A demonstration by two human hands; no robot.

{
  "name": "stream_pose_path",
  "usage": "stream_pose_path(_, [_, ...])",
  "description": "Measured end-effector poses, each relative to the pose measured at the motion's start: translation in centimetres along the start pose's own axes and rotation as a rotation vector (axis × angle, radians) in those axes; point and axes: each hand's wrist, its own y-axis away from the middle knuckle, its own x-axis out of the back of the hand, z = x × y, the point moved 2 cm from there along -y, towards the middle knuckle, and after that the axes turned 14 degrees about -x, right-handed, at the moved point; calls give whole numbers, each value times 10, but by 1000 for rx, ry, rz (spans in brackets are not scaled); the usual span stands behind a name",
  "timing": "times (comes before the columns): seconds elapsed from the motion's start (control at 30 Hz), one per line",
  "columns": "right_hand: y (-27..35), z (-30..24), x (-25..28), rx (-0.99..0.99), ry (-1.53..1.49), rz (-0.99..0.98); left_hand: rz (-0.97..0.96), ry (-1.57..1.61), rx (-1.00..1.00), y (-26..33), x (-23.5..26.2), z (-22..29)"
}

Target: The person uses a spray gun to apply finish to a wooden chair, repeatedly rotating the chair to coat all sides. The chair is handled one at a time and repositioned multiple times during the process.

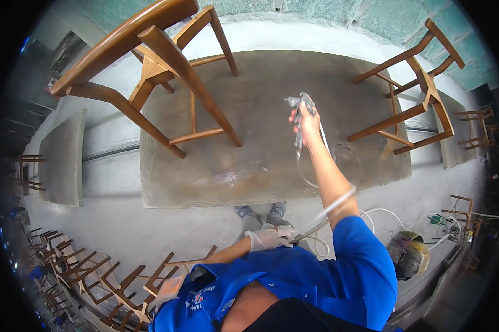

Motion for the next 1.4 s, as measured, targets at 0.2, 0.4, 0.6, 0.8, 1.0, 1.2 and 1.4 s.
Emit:
stream_pose_path(0.2, [-117,12,-20,-122,-180,166,172,93,-216,14,-27,21])
stream_pose_path(0.4, [-127,-6,-35,-56,-368,-6,611,61,-14,32,-11,48])
stream_pose_path(0.6, [-87,-50,-31,65,-496,-274,865,-187,-226,53,43,57])
stream_pose_path(0.8, [-62,-74,-11,199,-736,-794,879,-600,-368,61,51,65])
stream_pose_path(1.0, [-123,-37,-27,52,-482,-306,1060,-730,-214,40,1,78])
stream_pose_path(1.2, [-196,35,-37,-73,-309,-52,1284,-301,49,10,-73,95])
stream_pose_path(1.4, [-218,53,-29,-158,-208,115,1352,-172,32,-14,-99,76])
